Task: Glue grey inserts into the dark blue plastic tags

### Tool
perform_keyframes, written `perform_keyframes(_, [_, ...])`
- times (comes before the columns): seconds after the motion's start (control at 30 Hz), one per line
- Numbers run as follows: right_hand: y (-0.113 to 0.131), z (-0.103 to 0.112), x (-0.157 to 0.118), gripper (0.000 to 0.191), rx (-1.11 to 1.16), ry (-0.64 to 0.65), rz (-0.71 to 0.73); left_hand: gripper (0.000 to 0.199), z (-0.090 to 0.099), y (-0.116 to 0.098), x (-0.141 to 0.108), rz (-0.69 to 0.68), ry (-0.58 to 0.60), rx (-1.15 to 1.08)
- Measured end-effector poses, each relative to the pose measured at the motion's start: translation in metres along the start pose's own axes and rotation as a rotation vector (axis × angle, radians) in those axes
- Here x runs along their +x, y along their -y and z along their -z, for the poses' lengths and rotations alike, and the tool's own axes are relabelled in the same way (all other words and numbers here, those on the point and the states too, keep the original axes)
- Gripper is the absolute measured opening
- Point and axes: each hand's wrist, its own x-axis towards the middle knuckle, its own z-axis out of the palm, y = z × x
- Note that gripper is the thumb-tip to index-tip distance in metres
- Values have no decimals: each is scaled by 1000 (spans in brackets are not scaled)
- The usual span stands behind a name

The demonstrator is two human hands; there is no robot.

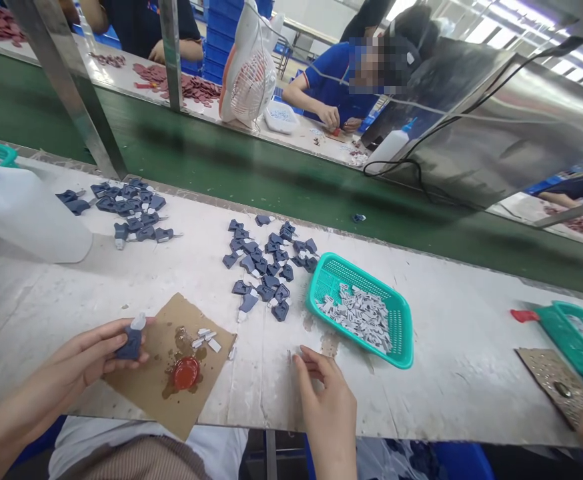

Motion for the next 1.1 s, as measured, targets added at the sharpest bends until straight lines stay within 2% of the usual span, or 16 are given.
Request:
perform_keyframes(0.1, [3,-5,-5,36,-25,-14,20,42,-7,-2,-4,-32,-36,14])
perform_keyframes(0.27, [5,-8,-8,34,-40,-11,54,29,-17,-1,-10,-87,-34,54])
perform_keyframes(0.63, [8,9,4,35,17,103,47,28,-19,5,-18,-74,-36,80])
perform_keyframes(0.83, [5,1,0,28,30,58,117,29,-24,5,-20,-114,-8,92])
perform_keyframes(1.1, [5,-3,-7,19,50,56,239,30,-24,7,-16,-131,-46,128])
